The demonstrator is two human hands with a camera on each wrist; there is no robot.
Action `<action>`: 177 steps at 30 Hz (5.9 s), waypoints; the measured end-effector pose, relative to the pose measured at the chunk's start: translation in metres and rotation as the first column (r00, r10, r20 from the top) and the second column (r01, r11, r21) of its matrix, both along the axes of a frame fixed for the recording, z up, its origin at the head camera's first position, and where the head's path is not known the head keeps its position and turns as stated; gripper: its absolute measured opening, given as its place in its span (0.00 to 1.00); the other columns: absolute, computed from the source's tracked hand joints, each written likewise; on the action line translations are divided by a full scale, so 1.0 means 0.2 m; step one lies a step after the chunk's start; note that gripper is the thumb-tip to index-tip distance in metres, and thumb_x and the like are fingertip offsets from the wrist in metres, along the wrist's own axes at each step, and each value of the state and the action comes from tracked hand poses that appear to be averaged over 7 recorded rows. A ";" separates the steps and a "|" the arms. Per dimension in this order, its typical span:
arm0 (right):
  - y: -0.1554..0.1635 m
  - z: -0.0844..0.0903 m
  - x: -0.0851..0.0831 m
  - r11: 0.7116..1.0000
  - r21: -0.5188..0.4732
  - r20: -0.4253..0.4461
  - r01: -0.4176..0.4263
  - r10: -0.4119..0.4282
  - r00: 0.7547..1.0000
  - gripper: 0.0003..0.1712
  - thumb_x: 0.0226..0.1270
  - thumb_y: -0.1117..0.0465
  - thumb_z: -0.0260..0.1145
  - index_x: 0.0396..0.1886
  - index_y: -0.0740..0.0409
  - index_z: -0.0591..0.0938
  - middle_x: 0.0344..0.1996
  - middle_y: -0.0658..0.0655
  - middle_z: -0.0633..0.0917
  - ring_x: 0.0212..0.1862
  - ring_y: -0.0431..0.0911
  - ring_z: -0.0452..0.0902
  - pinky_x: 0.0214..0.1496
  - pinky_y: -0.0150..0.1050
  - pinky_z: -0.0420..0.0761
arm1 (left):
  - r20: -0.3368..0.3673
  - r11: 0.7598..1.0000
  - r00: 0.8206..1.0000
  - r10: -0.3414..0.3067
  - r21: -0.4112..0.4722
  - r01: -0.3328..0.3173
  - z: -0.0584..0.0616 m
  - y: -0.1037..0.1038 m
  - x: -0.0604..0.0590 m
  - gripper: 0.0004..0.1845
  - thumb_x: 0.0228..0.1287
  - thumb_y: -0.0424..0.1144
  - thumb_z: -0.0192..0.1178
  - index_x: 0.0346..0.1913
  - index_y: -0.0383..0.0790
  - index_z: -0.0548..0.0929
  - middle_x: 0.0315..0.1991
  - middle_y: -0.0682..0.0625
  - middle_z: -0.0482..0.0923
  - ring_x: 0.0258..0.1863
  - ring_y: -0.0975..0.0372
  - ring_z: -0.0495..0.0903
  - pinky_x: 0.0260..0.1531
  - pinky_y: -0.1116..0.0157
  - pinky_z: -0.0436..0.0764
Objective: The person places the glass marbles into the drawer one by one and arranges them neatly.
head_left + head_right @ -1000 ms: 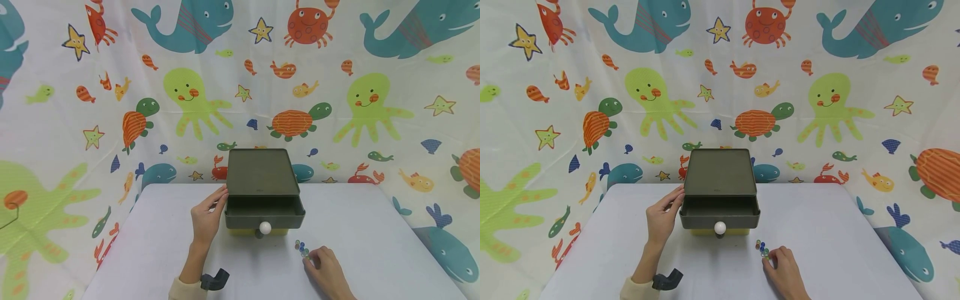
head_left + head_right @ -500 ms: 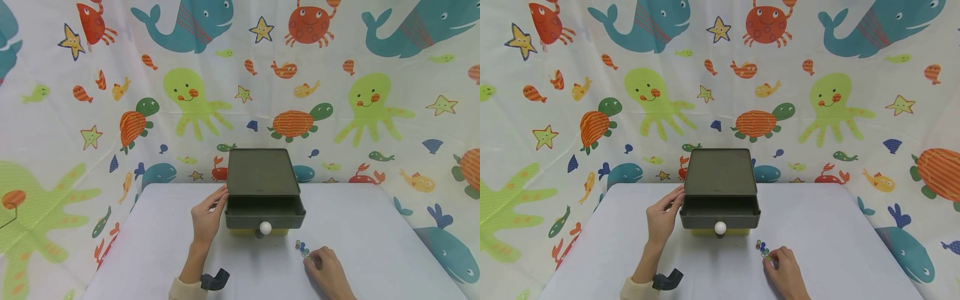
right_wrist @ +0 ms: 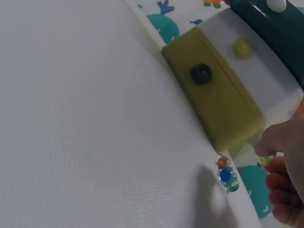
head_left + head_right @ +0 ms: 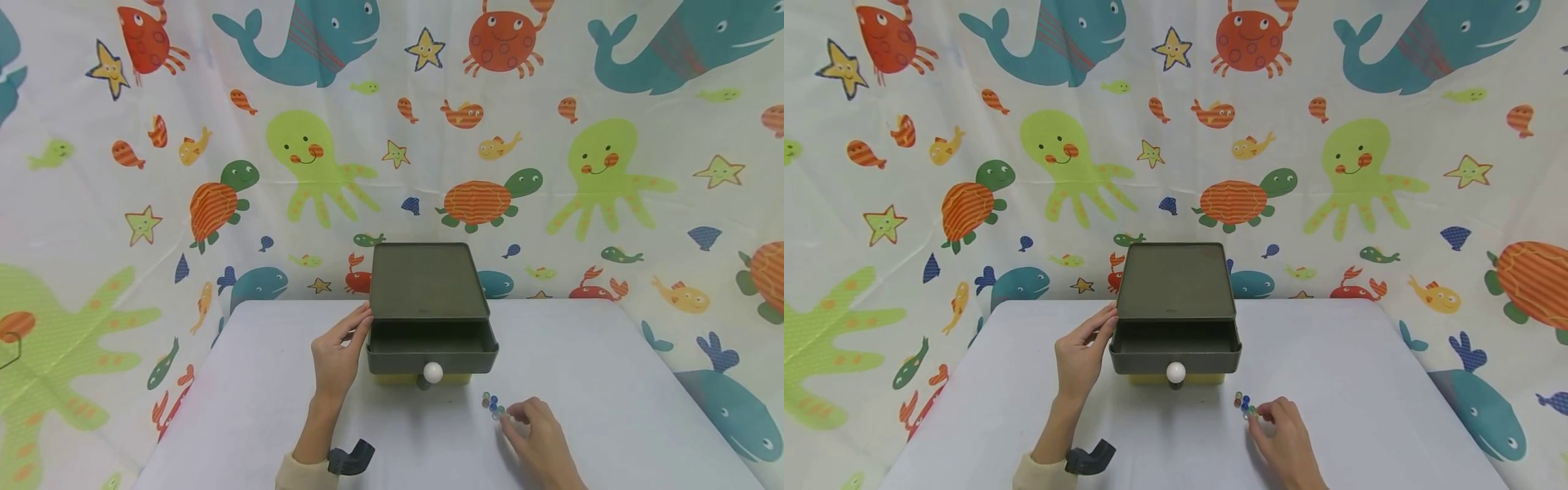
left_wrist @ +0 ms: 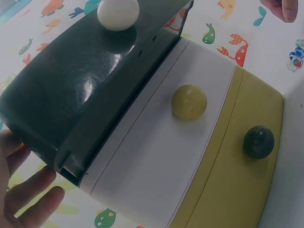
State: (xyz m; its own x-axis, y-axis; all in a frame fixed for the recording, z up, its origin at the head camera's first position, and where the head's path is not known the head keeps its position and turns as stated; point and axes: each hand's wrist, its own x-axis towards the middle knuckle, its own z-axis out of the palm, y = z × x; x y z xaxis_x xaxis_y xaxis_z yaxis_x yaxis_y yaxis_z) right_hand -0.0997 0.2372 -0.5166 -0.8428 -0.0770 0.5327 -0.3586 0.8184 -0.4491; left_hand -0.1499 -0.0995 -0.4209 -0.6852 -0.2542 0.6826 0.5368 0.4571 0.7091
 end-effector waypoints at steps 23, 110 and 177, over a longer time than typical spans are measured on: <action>-0.06 0.19 0.06 0.995 -0.060 -0.213 -0.086 0.071 0.975 0.17 0.39 0.72 0.79 0.28 0.54 0.82 0.28 0.44 0.80 0.32 0.37 0.74 0.34 0.22 0.73 | 0.000 0.999 1.000 -0.031 0.014 0.031 0.02 -0.04 0.05 0.13 0.64 0.34 0.67 0.51 0.40 0.89 0.53 0.48 0.87 0.51 0.58 0.88 0.40 0.79 0.83; -0.30 0.66 -0.12 0.970 -0.097 -0.311 -0.223 0.183 0.933 0.18 0.45 0.70 0.81 0.38 0.61 0.85 0.35 0.53 0.84 0.39 0.42 0.79 0.48 0.12 0.73 | 0.010 0.999 0.999 -0.043 0.025 0.042 0.01 -0.05 0.05 0.13 0.65 0.35 0.67 0.51 0.42 0.89 0.53 0.51 0.87 0.52 0.60 0.87 0.41 0.78 0.84; -0.41 0.70 -0.17 0.940 0.000 -0.343 -0.340 0.319 0.883 0.17 0.45 0.72 0.81 0.37 0.62 0.86 0.35 0.51 0.83 0.41 0.41 0.77 0.46 0.18 0.79 | 0.038 1.000 0.999 -0.024 0.010 0.023 0.03 -0.03 0.07 0.13 0.66 0.38 0.66 0.51 0.40 0.89 0.53 0.49 0.87 0.51 0.58 0.87 0.41 0.77 0.84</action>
